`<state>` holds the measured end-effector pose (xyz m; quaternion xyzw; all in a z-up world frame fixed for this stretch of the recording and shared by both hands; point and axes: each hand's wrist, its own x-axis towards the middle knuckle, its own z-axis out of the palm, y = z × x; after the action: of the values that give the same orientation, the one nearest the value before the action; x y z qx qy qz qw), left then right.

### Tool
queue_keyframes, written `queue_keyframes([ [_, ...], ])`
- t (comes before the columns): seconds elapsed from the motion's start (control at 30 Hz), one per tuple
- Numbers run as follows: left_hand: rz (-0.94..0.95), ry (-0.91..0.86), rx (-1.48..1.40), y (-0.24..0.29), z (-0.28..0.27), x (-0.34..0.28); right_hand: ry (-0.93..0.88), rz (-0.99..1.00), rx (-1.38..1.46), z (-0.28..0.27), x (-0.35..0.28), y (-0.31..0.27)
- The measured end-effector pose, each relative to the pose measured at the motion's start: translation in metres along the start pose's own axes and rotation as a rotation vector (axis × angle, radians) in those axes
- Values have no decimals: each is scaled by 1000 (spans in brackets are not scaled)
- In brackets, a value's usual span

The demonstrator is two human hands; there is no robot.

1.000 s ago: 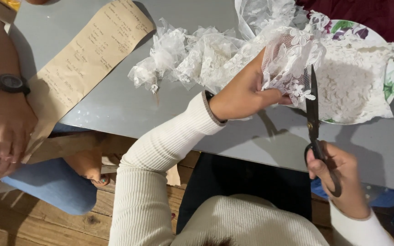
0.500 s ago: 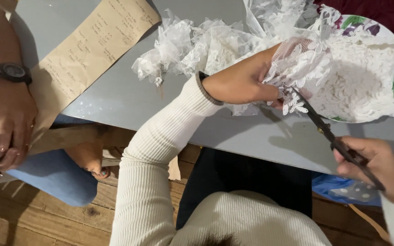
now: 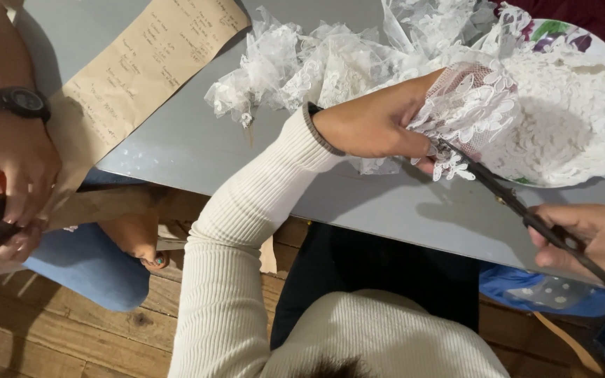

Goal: Cutting out floral patterns from a piece of white lace fabric using scissors.

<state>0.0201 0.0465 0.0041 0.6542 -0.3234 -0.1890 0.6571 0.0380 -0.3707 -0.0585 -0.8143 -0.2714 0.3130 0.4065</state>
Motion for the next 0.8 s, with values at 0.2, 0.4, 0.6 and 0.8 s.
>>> queue_keyframes([
  [0.2,-25,-50,-127,1,-1,1,-46,21,-134,-11,-1,2],
  [0.4,-73,-67,-126,15,1,-1,-35,74,-296,-19,2,-4],
  [0.6,-259,-35,-261,21,2,1,-16,45,-321,-20,3,-14],
  [0.8,-280,-9,-261,16,3,0,-22,48,-504,-22,4,-3],
])
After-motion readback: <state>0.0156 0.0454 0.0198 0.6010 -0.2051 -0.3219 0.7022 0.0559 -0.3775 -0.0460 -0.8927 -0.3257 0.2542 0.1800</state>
